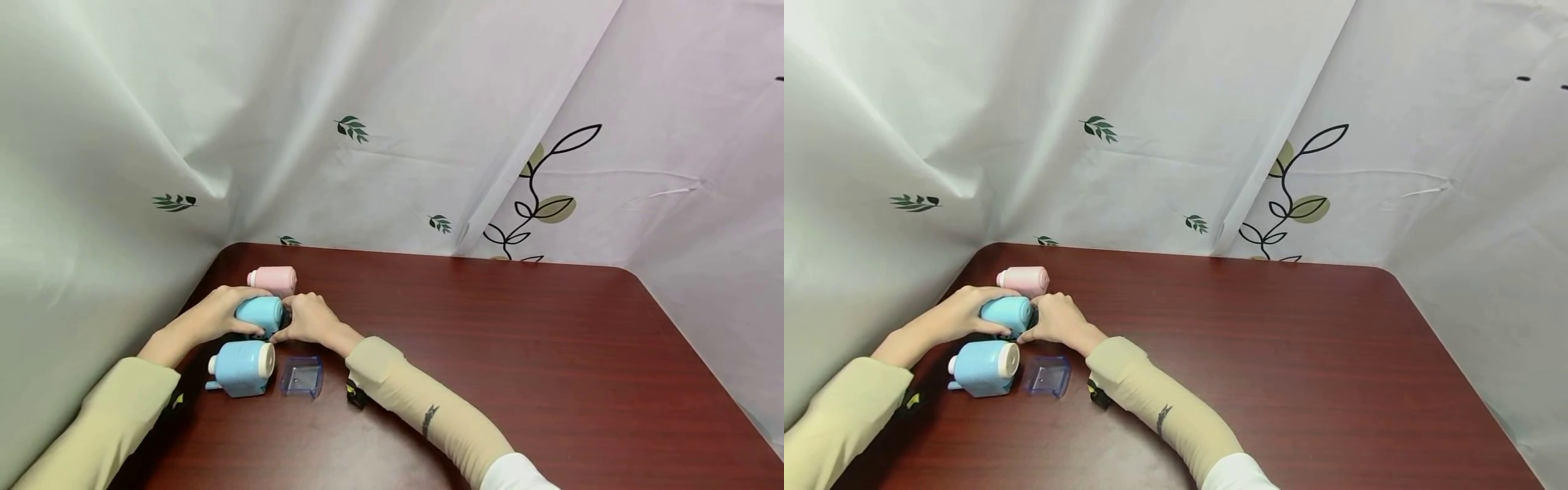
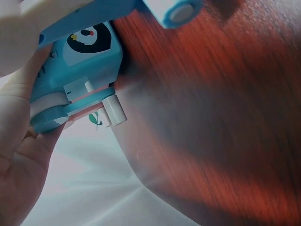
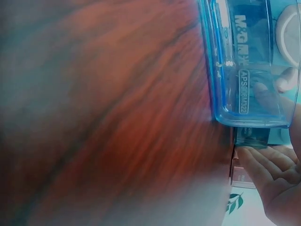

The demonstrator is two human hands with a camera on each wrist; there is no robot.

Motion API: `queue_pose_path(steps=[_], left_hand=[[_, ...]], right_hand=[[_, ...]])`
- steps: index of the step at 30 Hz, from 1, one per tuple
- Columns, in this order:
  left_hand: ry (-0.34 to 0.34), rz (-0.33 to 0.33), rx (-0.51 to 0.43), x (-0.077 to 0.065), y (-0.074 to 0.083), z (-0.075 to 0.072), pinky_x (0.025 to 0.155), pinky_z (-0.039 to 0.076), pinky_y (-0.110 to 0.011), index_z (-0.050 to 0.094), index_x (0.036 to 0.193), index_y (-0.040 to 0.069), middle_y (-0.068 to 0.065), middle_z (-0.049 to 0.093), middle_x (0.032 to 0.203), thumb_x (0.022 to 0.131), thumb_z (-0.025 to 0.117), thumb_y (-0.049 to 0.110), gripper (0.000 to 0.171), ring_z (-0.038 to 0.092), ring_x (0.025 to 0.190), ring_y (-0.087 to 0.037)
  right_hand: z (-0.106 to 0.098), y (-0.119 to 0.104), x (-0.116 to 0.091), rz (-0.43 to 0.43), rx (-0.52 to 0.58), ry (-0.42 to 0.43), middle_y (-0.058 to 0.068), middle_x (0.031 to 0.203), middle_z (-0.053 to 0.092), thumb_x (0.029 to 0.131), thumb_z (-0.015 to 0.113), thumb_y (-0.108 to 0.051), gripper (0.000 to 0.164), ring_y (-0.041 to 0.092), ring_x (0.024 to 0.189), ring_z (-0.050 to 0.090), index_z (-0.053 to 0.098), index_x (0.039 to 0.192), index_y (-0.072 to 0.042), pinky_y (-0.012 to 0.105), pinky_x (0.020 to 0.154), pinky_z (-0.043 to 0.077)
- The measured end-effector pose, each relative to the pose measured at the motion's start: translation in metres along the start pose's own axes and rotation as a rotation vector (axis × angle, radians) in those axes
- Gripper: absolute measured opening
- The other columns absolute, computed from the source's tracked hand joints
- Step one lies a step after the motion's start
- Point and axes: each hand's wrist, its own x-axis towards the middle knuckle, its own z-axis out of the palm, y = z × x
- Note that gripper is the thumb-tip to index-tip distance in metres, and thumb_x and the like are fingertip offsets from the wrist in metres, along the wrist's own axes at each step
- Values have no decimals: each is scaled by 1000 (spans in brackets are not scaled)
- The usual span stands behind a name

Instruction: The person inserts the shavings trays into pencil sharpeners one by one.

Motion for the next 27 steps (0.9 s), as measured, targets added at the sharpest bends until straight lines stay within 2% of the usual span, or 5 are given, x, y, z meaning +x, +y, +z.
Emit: queue_pose_path(steps=[8, 14, 27], left_hand=[[10, 3, 2, 0, 0, 2, 65, 47, -33, 62, 108, 12, 0, 65, 96, 64, 81, 32, 52, 53, 75, -10], [14, 1, -2, -1, 1, 1, 65, 47, -33, 62, 107, 12, 1, 64, 95, 63, 81, 30, 51, 53, 74, -10], [26, 5, -9, -2, 0, 2, 66, 47, -34, 62, 107, 12, 1, 63, 93, 64, 80, 35, 52, 53, 76, -11]], right_hand=[[2, -1, 1, 32, 57, 4, -13, 72, 59, 61, 79, -50, 50, 0, 64, 48, 63, 96, -17, 17, 64, 40], [3, -1, 2, 19, 68, 7, -13, 68, 55, 62, 79, -48, 44, 1, 61, 47, 61, 89, -18, 15, 59, 38], [7, -1, 3, 5, 112, 20, -11, 75, 62, 64, 78, -47, 42, -2, 63, 49, 62, 90, -18, 14, 61, 39]])
